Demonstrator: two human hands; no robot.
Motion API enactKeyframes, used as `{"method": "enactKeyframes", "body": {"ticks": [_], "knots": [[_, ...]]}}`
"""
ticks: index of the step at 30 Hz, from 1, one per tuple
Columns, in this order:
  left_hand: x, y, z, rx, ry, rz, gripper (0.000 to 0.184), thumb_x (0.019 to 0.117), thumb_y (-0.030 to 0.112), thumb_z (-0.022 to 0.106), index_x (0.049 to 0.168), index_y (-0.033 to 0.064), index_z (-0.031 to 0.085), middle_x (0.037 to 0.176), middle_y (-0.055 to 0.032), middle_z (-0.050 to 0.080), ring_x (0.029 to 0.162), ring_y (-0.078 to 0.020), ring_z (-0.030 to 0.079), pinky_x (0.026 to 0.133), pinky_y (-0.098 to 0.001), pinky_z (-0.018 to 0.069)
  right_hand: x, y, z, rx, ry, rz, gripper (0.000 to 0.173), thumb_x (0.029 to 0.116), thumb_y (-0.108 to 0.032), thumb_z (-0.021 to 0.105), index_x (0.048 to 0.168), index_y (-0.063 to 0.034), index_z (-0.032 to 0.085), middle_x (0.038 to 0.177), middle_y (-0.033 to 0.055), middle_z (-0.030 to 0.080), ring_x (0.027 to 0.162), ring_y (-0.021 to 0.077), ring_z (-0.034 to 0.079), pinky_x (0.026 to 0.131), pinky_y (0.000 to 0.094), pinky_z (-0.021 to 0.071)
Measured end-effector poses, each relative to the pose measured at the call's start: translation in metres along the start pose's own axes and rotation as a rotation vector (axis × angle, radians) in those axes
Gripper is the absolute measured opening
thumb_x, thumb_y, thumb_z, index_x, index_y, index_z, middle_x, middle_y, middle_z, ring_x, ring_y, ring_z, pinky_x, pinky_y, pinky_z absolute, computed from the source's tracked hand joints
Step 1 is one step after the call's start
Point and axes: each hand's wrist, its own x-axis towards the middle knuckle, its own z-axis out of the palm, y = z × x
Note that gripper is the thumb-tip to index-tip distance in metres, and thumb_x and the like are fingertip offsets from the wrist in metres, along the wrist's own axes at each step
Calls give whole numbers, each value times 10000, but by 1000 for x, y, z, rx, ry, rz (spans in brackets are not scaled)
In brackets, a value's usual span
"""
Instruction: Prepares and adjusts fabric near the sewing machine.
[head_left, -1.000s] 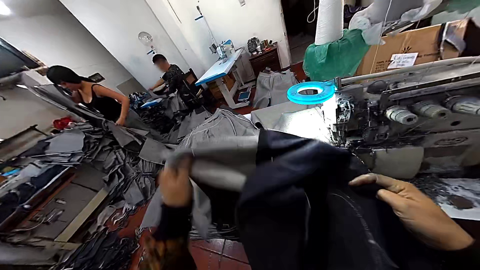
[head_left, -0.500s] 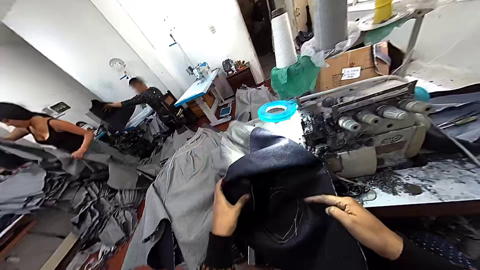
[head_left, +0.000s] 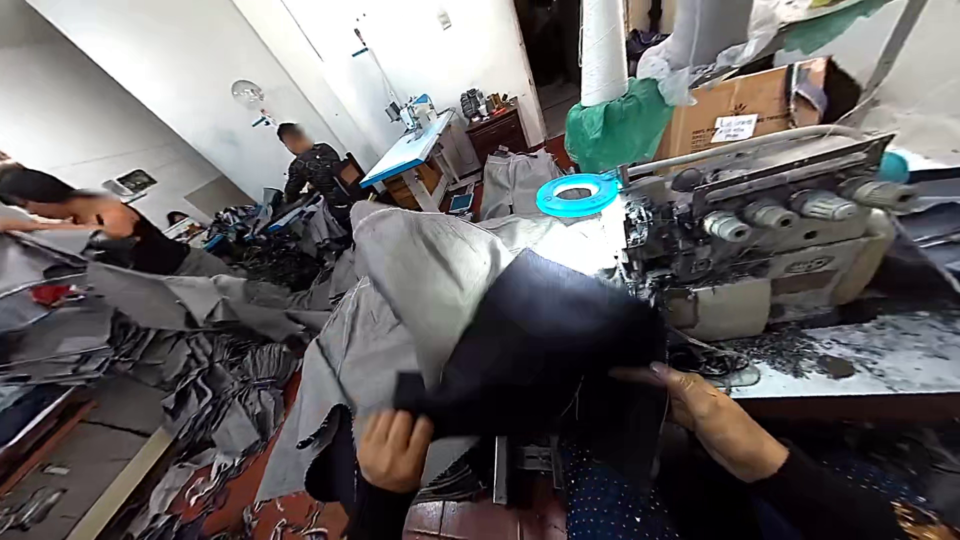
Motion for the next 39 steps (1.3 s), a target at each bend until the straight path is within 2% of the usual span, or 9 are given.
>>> {"method": "enactKeyframes", "body": {"ticks": [3,10,14,17,21,25,28,31,39], "knots": [[-72,27,16,-236,-563,-283,158,795,14,748,921,-80,730,887,-295,708,811,-496,718,684,-630,583,4,-2,-7,-15,-26,25,643,1074,-462,213,1204,-75,709,1231,20,739,1198,137,656,1050,387,495],[42,64,-2,-591,-212,-586,738,916,519,591,1286,-119,581,1277,-283,632,1220,-355,590,1016,-480,478,8,-8,10,-2,-59,26,744,1032,-617,251,1252,-35,660,1256,58,708,1193,126,640,1044,373,498],[114,58,62,-705,-806,-750,916,876,521,744,1517,-46,416,1317,-257,636,1244,-435,589,1082,-624,427,5,-5,18,-9,-52,18,761,1010,-646,298,1283,-25,642,1273,64,696,1210,123,634,1036,363,513],[160,57,88,-955,-1081,-776,624,844,176,844,1308,-89,522,836,-116,616,753,-204,610,779,-393,538,-1,-7,16,-37,-52,2,699,1043,-581,293,1257,-26,662,1271,59,703,1204,105,641,1035,350,518],[194,40,42,-767,-501,-415,113,767,13,775,840,0,689,751,-87,634,674,-196,592,630,-430,511,-4,-3,8,-108,-88,-21,767,1035,-633,262,1286,-39,678,1305,64,695,1252,110,616,1099,377,469],[186,41,56,-816,-476,-323,734,728,265,895,1334,-27,601,1450,-255,527,1378,-409,479,1119,-597,410,-2,-3,9,-99,-118,4,816,1017,-677,240,1308,-40,659,1323,72,680,1253,114,613,1081,381,484],[159,59,112,-1028,-732,-531,940,662,208,933,1450,-20,473,1137,-174,664,1077,-297,625,971,-512,506,-1,-4,12,-96,-106,1,820,1005,-692,250,1301,-46,660,1310,66,684,1232,106,619,1060,376,491],[170,62,109,-1040,-931,-494,524,728,116,903,1130,-25,598,651,-8,529,581,-117,505,609,-331,468,-4,-4,11,-115,-93,3,830,1004,-698,254,1305,-39,658,1321,65,680,1265,106,598,1098,368,460],[124,181,-20,-774,-311,458,151,943,58,586,832,94,682,665,-51,651,590,-204,645,583,-343,537,-17,-12,5,173,3,30,642,1067,-576,254,1282,-82,604,1105,-28,722,1065,26,665,955,279,560]]}}
